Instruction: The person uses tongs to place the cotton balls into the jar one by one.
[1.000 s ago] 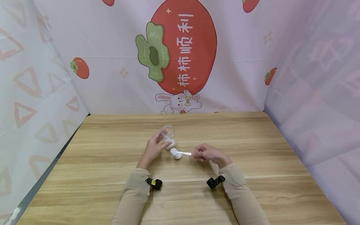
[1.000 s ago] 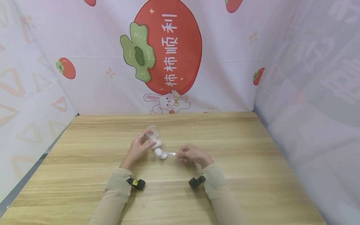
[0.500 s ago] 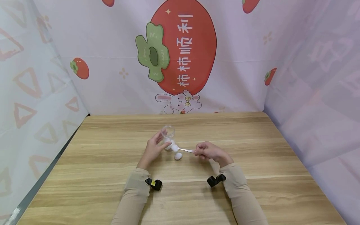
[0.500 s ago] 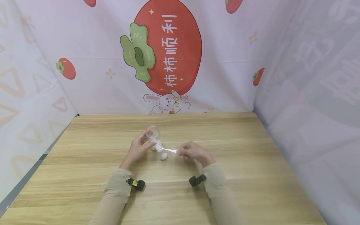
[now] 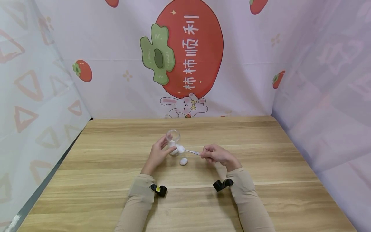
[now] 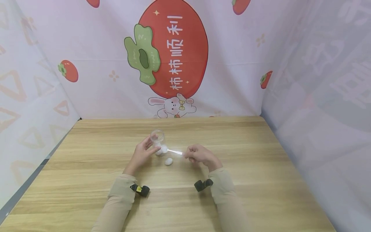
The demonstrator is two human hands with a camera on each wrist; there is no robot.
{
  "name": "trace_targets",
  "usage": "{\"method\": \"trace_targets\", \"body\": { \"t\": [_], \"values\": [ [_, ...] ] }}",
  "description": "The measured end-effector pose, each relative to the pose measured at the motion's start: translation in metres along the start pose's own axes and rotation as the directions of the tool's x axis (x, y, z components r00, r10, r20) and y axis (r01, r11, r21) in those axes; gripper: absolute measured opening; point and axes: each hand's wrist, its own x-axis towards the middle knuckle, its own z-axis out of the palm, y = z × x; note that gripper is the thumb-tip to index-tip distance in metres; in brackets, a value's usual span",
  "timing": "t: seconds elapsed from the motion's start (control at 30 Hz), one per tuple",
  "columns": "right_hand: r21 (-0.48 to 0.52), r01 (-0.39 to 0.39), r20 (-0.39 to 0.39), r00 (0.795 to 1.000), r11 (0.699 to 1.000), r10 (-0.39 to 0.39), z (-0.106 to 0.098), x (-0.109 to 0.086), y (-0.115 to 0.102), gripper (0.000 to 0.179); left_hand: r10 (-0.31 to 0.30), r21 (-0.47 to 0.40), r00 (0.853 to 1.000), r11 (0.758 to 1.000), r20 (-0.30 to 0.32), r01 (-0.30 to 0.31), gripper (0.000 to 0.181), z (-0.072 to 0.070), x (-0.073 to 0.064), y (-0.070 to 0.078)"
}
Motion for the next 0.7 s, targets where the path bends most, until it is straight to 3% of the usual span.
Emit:
{"method": "trace_targets", "body": {
  "t": [0.3, 0.7],
  "values": [
    [0.031, 0.01, -0.025, 1.0, 0.999, -0.01, -0.002, -0.001, -0.004, 0.022, -0.022, -0.001, 1.0, 1.0, -0.007, 0.022, 0.067, 0.0, 0.0, 0.001],
    [0.002, 0.0, -0.052, 0.999, 1.0, 0.0, -0.007, 0.001, -0.012, 0.025, -0.006, -0.012, 1.0, 1.0, -0.012, 0.005, 0.065, 0.001, 0.001, 0.001]
  ]
}}
